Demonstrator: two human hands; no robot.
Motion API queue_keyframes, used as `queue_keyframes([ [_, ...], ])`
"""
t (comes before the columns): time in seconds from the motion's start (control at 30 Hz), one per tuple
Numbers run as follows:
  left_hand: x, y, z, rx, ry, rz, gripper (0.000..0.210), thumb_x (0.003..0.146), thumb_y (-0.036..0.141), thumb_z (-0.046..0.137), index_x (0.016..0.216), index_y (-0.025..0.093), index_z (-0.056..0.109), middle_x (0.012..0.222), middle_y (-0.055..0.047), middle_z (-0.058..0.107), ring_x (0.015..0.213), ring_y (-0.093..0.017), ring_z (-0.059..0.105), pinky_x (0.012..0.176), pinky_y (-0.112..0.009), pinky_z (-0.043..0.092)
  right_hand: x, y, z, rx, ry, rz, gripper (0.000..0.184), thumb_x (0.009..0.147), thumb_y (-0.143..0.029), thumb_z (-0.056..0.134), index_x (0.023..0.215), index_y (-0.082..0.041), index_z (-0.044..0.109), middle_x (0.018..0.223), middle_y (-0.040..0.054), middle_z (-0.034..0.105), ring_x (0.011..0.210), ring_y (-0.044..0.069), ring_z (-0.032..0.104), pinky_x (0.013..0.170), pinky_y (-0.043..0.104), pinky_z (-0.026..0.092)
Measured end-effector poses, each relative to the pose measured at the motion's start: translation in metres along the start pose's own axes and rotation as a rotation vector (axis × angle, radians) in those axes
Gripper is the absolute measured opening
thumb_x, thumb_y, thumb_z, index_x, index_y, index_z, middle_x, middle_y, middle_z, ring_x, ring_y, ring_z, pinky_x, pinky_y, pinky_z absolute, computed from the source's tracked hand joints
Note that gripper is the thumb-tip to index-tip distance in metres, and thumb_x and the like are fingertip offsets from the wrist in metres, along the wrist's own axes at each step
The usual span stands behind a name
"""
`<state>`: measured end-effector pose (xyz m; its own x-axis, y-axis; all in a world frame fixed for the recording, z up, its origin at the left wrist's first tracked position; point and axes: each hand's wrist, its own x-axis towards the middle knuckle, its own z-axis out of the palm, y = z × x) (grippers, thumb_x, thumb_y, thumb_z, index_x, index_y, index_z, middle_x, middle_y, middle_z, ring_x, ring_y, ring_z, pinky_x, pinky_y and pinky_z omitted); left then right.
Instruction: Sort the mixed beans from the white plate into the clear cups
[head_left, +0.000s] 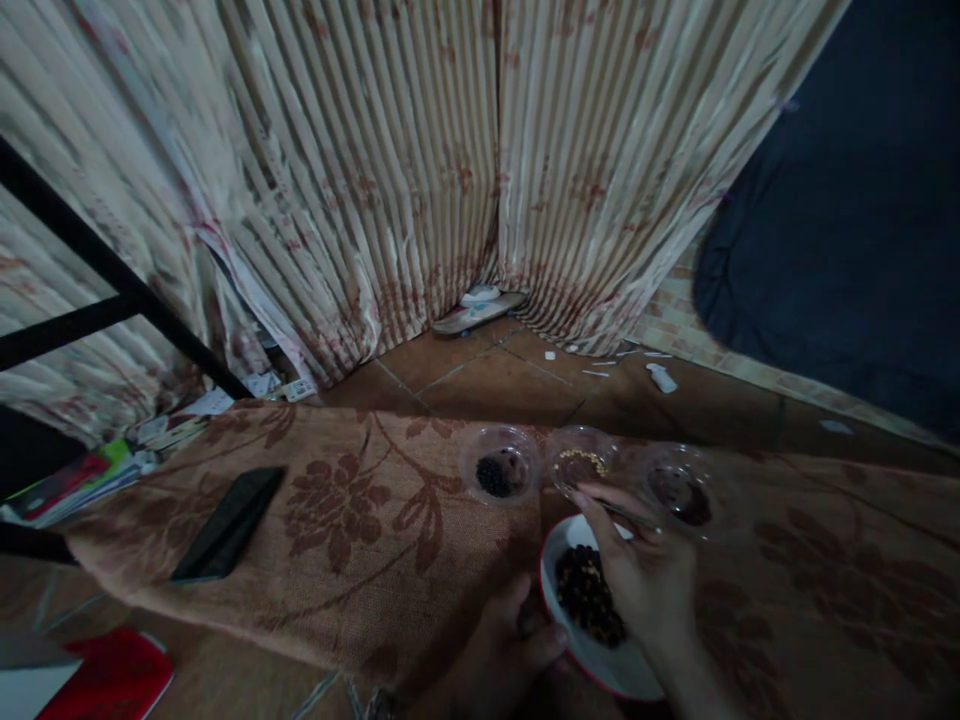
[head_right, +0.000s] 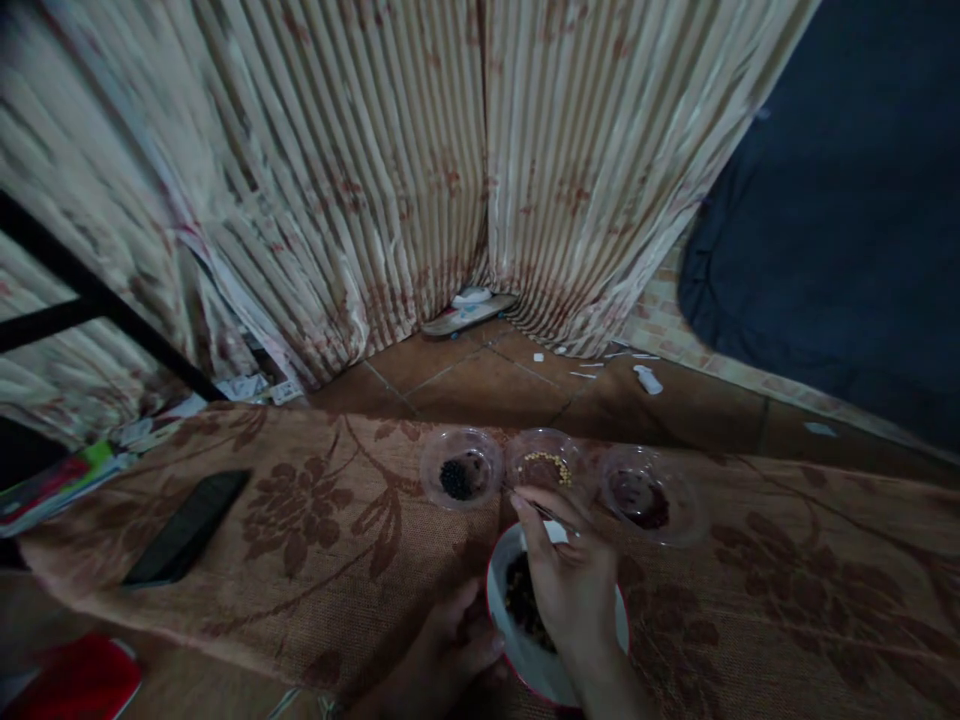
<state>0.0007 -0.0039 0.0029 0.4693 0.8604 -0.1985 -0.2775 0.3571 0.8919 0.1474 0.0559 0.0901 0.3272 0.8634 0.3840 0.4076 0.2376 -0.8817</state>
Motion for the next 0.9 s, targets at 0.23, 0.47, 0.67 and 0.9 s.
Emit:
queue_keyframes([
  [0.23, 0.001, -0.007, -0.004, 0.108, 0.017, 0.007, 0.042, 0.087, 0.043, 0.065, 0.116, 0.015, 0.056, 0.079, -0.003, 0.065, 0.063, -0.012, 0.060, 0.060, -0.024, 0.049, -0.047, 0.015, -0.063, -0.132, 0.223, 0.187, 0.024, 0.073, -0.042, 0.077, 0.081, -0.019, 0.075, 0.083, 0.0084, 0.076, 0.074, 0.025, 0.072, 0.063, 0.032, 0.057],
  [0.47, 0.002, -0.001, -0.004, 0.186, 0.017, 0.014, 0.047, 0.084, 0.048, 0.067, 0.115, 0.015, 0.054, 0.075, 0.000, 0.063, 0.062, -0.012, 0.060, 0.059, -0.025, 0.050, -0.104, 0.033, -0.102, -0.180, 0.203, 0.512, 0.039, 0.067, -0.052, 0.078, 0.084, -0.016, 0.077, 0.091, 0.0094, 0.077, 0.088, 0.028, 0.072, 0.074, 0.033, 0.058],
  [0.67, 0.002, 0.002, -0.002, 0.211, 0.040, 0.040, 0.043, 0.084, 0.048, 0.066, 0.108, 0.014, 0.056, 0.073, 0.000, 0.063, 0.061, -0.012, 0.059, 0.058, -0.024, 0.048, -0.116, 0.034, -0.099, -0.159, 0.141, 0.346, 0.036, 0.072, -0.051, 0.073, 0.083, -0.017, 0.077, 0.091, 0.0101, 0.076, 0.084, 0.025, 0.070, 0.072, 0.033, 0.057],
  [0.9, 0.002, -0.001, -0.004, 0.262, 0.042, 0.054, 0.042, 0.085, 0.047, 0.065, 0.110, 0.014, 0.057, 0.073, -0.001, 0.065, 0.061, -0.013, 0.061, 0.058, -0.025, 0.048, -0.117, 0.048, -0.102, -0.226, 0.055, 0.201, 0.031, 0.082, -0.046, 0.066, 0.095, -0.019, 0.076, 0.104, 0.0107, 0.073, 0.093, 0.024, 0.069, 0.076, 0.033, 0.056],
])
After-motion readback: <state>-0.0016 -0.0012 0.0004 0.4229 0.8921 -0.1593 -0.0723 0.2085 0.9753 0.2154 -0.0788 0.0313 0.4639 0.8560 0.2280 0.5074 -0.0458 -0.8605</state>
